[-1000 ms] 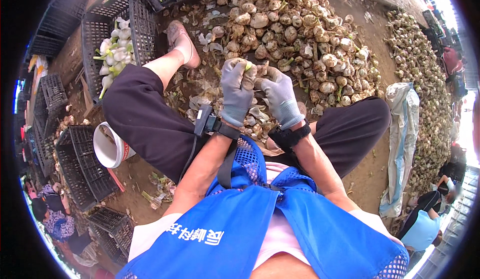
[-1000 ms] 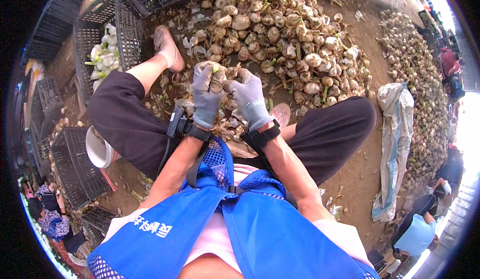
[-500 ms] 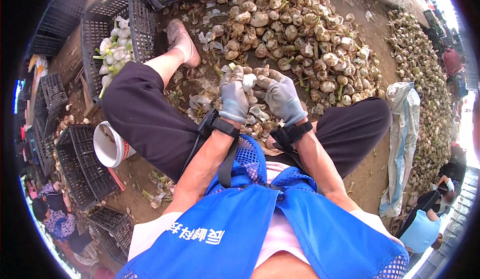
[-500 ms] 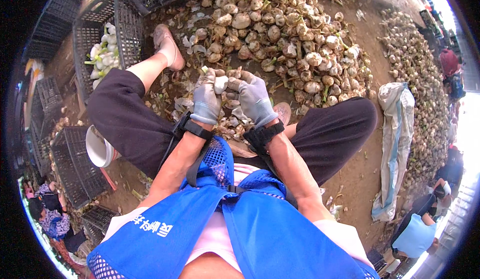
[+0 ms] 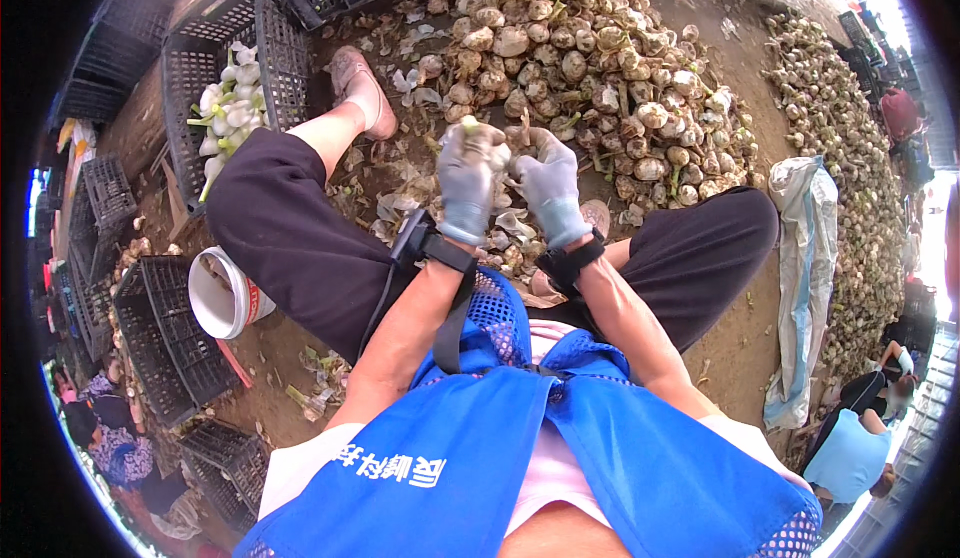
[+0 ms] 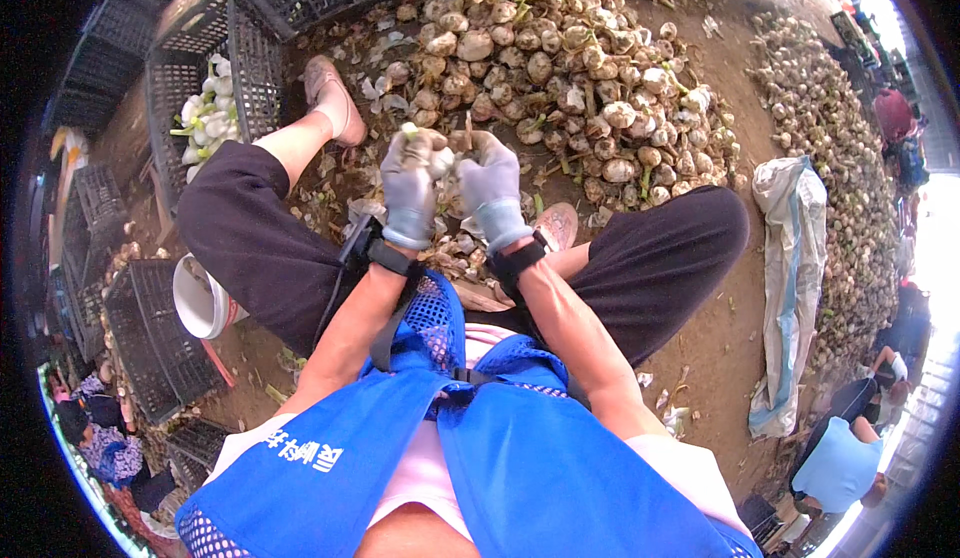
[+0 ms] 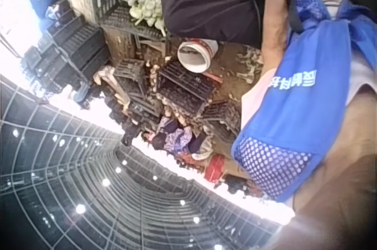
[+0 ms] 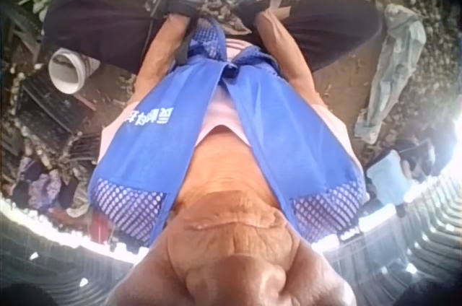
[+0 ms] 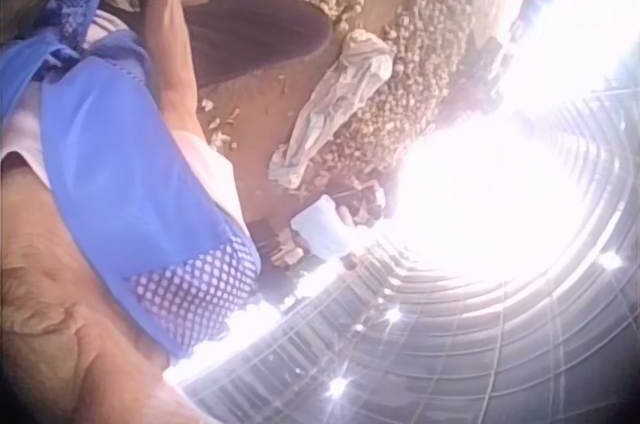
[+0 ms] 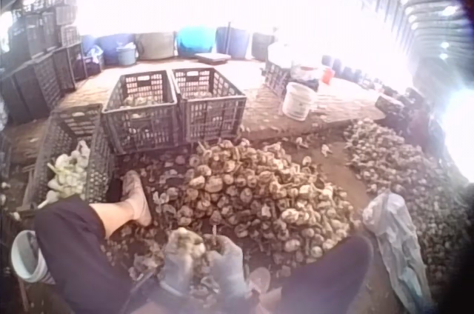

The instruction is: The person is sitting on the ground and peeling garlic bulbs from a large pile, removing the outer skins and stalks.

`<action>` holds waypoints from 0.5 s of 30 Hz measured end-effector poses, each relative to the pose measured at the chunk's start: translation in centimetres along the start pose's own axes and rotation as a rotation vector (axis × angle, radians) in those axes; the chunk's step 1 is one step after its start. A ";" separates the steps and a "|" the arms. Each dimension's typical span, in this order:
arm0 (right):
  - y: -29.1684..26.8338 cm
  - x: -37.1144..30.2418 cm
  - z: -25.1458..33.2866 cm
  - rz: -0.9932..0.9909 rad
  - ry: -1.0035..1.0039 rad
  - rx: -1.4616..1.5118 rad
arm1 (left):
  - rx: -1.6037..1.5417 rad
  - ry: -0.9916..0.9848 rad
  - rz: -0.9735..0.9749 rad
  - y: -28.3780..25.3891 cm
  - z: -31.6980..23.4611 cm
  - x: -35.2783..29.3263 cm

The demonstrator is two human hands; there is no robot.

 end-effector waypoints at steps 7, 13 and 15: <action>-1.3 1.0 -4.0 0.326 0.024 -0.925 | -0.526 -0.468 -0.121 -2.7 3.9 1.3; 3.2 -0.7 -3.5 0.302 0.192 0.078 | 0.040 -0.410 0.061 -2.9 6.8 1.1; 5.1 -0.6 -6.6 0.388 0.659 0.342 | 0.028 -0.413 -0.212 -5.6 7.3 2.3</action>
Point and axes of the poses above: each hand's wrist, its own x-axis towards the middle knuckle, its own y-axis out of the palm, z = x × y, the point moved 8 cm from there along x, towards the middle knuckle, and after that the axes turned 10 degrees about -z, right-handed, at the moved point
